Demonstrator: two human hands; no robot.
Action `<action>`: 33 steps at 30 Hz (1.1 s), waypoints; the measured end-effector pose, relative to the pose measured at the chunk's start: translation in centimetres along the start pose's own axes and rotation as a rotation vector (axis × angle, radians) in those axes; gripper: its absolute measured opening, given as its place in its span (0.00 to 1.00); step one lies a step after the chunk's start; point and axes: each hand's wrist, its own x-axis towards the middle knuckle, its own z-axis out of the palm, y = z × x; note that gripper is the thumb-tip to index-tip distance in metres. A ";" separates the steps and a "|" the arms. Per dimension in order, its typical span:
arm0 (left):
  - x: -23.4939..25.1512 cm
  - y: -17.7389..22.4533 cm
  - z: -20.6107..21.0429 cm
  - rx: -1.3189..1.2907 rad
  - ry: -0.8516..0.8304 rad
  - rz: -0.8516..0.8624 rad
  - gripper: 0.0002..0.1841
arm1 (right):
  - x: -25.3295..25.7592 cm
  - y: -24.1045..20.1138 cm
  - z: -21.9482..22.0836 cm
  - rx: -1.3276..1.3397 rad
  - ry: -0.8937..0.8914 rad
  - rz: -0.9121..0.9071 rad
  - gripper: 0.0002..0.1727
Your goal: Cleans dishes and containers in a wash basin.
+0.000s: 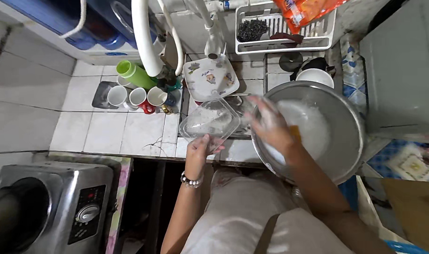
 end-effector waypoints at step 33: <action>11.1 1.7 -5.8 0.578 -0.166 0.022 0.04 | 5.4 -5.4 13.2 0.193 0.130 0.211 0.35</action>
